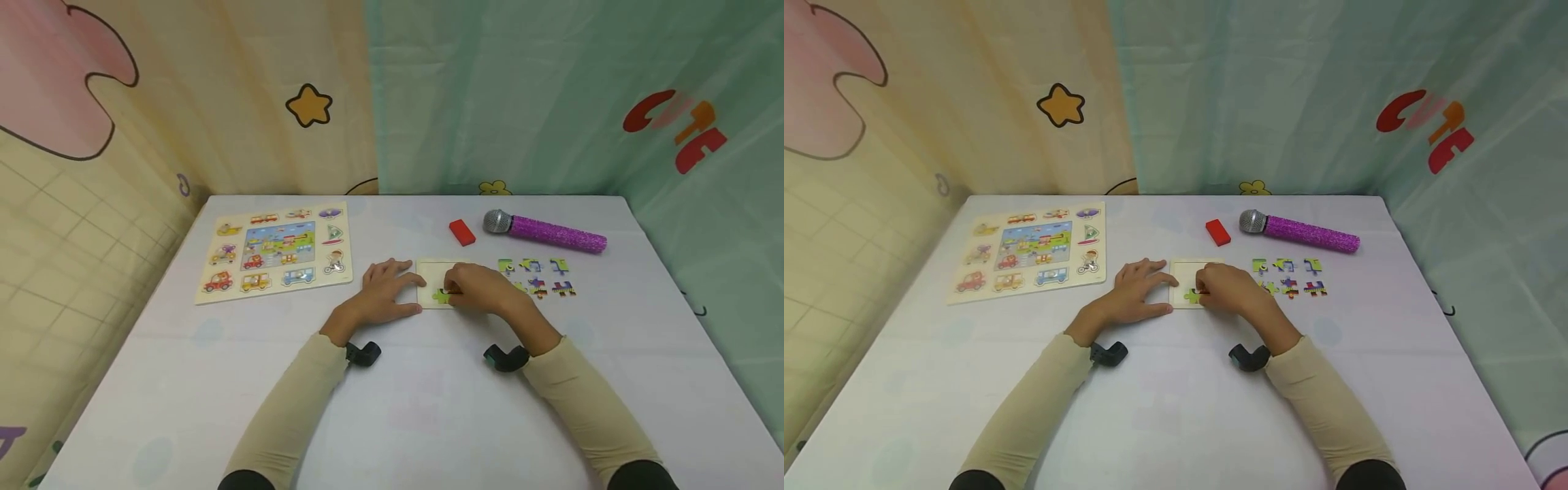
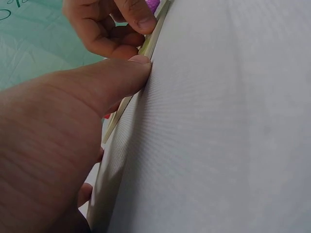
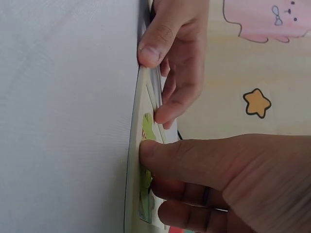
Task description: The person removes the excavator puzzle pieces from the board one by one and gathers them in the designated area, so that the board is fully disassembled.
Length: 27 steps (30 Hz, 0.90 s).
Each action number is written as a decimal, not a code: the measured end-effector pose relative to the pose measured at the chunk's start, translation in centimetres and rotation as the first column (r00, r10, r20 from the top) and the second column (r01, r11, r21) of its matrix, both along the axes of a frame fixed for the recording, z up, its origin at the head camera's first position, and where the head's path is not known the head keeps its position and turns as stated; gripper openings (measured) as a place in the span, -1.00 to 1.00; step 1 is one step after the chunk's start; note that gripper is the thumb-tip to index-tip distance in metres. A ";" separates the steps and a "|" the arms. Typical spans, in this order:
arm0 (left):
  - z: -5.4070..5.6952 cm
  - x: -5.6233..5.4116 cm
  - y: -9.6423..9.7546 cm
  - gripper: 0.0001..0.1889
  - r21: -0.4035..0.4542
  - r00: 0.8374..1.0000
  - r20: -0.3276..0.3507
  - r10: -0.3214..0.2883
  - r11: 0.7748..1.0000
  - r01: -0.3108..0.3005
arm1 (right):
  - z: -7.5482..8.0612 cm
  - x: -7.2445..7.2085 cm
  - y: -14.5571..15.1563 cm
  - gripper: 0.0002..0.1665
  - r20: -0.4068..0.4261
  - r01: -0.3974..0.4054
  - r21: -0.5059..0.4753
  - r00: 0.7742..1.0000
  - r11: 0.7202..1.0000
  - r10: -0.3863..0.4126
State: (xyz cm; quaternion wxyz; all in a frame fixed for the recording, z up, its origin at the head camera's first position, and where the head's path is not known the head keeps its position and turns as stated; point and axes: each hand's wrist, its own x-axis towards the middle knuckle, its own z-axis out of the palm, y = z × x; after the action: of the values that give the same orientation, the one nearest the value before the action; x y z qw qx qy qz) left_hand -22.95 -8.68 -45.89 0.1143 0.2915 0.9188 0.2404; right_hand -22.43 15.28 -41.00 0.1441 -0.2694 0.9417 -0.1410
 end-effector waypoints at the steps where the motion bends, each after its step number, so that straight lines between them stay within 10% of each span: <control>1: 0.0 0.0 0.0 -0.51 0.000 1.000 0.000 -0.002 1.000 0.002 | 0.0 -0.1 0.1 -0.83 0.017 0.007 -0.005 1.000 1.000 -0.007; 27: 0.1 0.0 -0.2 -0.51 0.006 1.000 0.001 -0.012 1.000 0.012 | -0.4 -1.0 1.6 -0.75 0.120 -0.037 -0.161 0.991 0.986 0.057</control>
State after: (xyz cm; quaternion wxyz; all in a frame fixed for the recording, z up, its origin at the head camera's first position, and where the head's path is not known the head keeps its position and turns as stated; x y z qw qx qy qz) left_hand -22.96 -8.89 -45.82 0.1151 0.2971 0.9164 0.2423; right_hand -23.38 16.91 -41.42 0.1839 -0.2930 0.9100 -0.2283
